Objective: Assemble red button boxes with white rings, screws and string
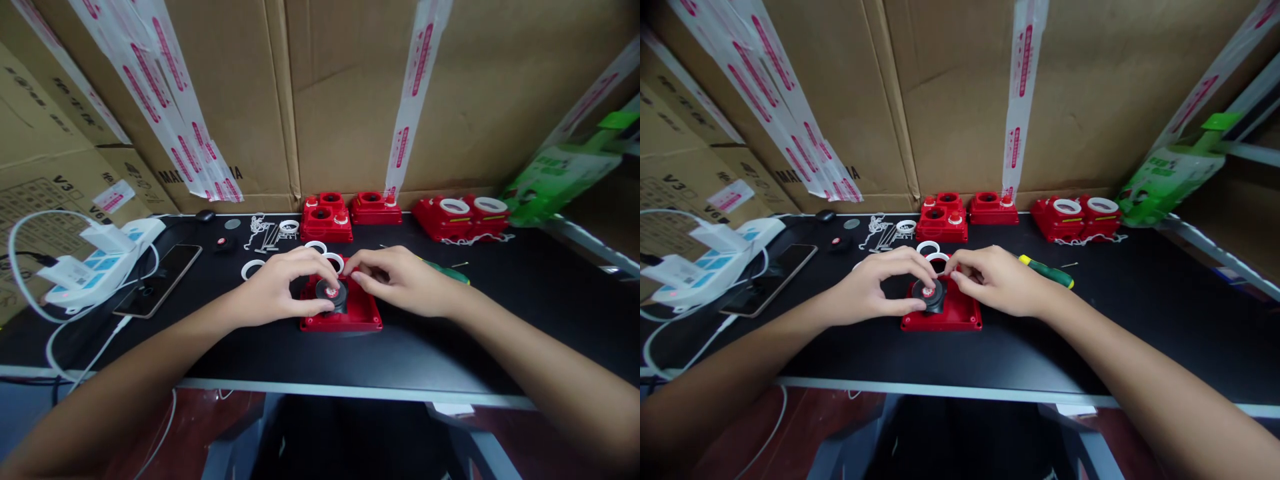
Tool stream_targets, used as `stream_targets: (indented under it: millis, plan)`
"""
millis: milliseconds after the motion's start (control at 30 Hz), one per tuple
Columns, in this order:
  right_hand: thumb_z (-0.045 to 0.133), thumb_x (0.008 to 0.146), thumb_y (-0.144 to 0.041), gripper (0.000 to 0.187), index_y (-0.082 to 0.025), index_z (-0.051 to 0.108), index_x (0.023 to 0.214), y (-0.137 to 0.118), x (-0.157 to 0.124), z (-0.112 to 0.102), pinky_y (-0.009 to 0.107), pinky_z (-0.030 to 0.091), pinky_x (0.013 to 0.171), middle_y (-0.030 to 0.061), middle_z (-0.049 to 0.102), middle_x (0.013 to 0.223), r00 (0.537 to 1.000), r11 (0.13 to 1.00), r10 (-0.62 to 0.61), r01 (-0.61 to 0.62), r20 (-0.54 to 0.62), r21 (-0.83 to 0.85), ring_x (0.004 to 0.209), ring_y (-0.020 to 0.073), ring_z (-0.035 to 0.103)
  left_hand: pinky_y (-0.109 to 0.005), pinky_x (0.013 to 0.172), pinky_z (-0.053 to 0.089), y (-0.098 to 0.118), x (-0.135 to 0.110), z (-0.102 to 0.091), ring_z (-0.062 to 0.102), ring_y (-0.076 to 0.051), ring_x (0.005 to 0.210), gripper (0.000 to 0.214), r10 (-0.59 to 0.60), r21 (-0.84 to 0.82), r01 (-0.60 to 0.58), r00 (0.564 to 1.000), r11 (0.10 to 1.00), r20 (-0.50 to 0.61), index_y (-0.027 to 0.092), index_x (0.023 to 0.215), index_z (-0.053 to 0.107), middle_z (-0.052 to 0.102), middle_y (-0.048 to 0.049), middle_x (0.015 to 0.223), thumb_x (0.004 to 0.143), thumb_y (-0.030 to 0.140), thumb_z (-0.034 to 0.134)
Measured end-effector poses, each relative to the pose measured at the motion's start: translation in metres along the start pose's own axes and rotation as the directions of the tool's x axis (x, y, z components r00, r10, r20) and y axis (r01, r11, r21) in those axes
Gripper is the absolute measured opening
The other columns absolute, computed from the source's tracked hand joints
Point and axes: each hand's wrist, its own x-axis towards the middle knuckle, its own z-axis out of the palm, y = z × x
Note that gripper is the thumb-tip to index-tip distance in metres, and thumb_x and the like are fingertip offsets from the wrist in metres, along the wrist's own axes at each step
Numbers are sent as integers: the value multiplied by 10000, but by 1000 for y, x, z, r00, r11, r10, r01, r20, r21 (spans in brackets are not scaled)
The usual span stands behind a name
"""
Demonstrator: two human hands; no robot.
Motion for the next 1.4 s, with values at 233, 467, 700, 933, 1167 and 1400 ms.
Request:
stream_targets:
  millis: [233,467,700,933,1167,1400]
  plan:
    - [589,1025,-251,168,-171,736,1019,0,-2,-1,257,391,586,-45,611,679,1000,1000,18,-18,-8,-19,576,110,513,-362,1016,515,1,-1,1,686,-217,1116,309,-49,15,50,999,999,-7,219,1191,714,742,-61,1195,925,326,831]
    - [570,1021,-243,189,-179,734,952,-3,-3,-3,266,418,626,-8,699,755,995,999,-38,38,93,3,620,121,552,-371,1005,520,2,0,2,680,-226,1109,295,-45,18,45,999,999,4,218,1182,707,729,-69,1187,936,333,824]
    - [564,1041,-267,208,-182,753,1015,-3,-3,-2,256,416,597,-24,688,717,996,999,-34,33,88,16,577,111,525,-370,1018,518,3,-1,2,676,-226,1120,279,-36,9,36,999,999,6,215,1183,703,728,-72,1196,953,333,808]
    - [575,1041,-263,195,-176,749,1027,-3,-2,-2,255,414,595,-26,689,705,994,999,-32,30,101,23,577,110,537,-368,1029,518,2,-2,3,675,-223,1130,275,-50,17,50,999,999,4,213,1195,703,719,-72,1213,963,330,794]
    - [591,1037,-287,181,-197,726,958,6,0,-4,291,440,646,21,716,815,998,1000,11,-11,-57,-8,680,153,607,-384,1045,516,1,-3,5,668,-233,1161,276,-29,31,29,1000,999,1,222,1205,691,712,-76,1240,969,326,788]
    - [591,1030,-261,153,-211,724,975,30,5,-4,371,494,768,81,702,965,968,989,-5,-32,-250,-143,835,224,646,-399,1035,520,2,-2,5,666,-244,1156,294,-37,25,37,999,999,7,230,1212,685,713,-82,1232,971,359,791]
